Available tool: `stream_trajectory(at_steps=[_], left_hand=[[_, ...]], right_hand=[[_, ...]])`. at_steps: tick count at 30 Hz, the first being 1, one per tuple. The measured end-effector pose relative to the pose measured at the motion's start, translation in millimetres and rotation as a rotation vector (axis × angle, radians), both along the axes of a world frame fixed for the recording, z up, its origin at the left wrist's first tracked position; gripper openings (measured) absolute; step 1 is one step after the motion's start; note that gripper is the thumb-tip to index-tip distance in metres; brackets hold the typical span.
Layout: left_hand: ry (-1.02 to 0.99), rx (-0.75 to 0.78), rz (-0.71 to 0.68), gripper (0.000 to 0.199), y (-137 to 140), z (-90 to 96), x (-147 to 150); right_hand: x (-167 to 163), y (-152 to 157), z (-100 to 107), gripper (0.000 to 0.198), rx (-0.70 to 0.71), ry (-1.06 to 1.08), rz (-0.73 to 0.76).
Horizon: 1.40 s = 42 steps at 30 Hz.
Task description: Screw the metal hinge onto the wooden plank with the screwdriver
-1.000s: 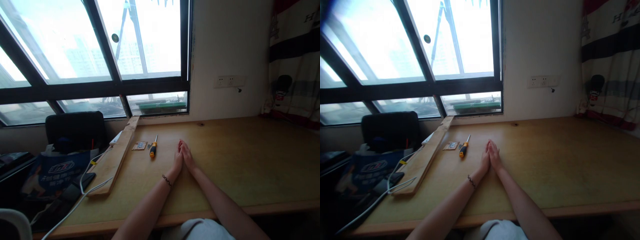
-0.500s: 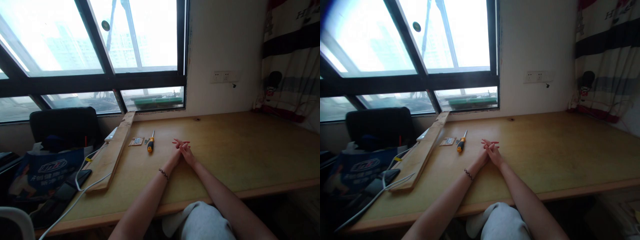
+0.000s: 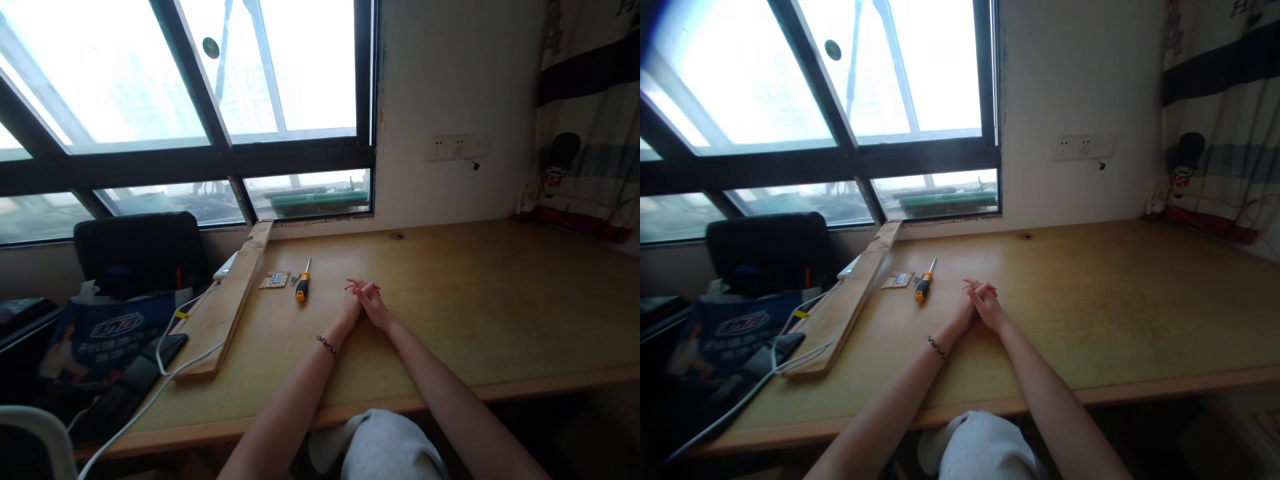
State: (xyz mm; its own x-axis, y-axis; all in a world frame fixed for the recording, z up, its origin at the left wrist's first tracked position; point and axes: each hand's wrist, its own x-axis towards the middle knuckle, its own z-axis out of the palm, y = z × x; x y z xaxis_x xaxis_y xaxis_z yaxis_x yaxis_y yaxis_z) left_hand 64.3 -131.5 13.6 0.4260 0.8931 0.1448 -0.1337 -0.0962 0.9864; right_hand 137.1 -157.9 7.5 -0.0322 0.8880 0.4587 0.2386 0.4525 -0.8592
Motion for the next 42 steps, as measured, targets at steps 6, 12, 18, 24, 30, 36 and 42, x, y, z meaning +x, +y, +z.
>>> stream_trajectory(at_steps=[6,12,18,24,30,36,42], left_hand=[[0.007,0.035,0.007,0.02,-4.3,4.4,-0.9],[0.01,0.009,0.016,0.021,-3.6,4.4,-0.4],[-0.007,-0.009,0.015,0.02,-0.9,3.6,0.6],[-0.04,-0.032,-0.015,0.02,3.4,-1.4,0.8],[-0.018,-0.04,-0.041,0.023,3.2,-3.7,-0.3],[-0.029,-0.032,-0.034,0.024,2.1,-3.9,-0.7],[-0.014,0.006,-0.034,0.024,0.4,-1.4,-2.0]], right_hand=[[-0.2,1.1,-1.1,0.046,-0.012,-0.001,-0.015],[-0.7,1.4,-2.8,0.045,-0.033,-0.004,-0.018],[-1.3,0.4,-2.1,0.044,-0.014,0.003,-0.02],[-1.3,-0.4,-1.6,0.044,-0.019,-0.004,-0.032],[-1.4,-1.6,-2.1,0.045,-0.027,0.009,-0.019],[-0.9,-1.2,-2.5,0.045,-0.034,-0.005,-0.018],[-0.7,0.1,-1.9,0.046,-0.029,-0.009,-0.009]])
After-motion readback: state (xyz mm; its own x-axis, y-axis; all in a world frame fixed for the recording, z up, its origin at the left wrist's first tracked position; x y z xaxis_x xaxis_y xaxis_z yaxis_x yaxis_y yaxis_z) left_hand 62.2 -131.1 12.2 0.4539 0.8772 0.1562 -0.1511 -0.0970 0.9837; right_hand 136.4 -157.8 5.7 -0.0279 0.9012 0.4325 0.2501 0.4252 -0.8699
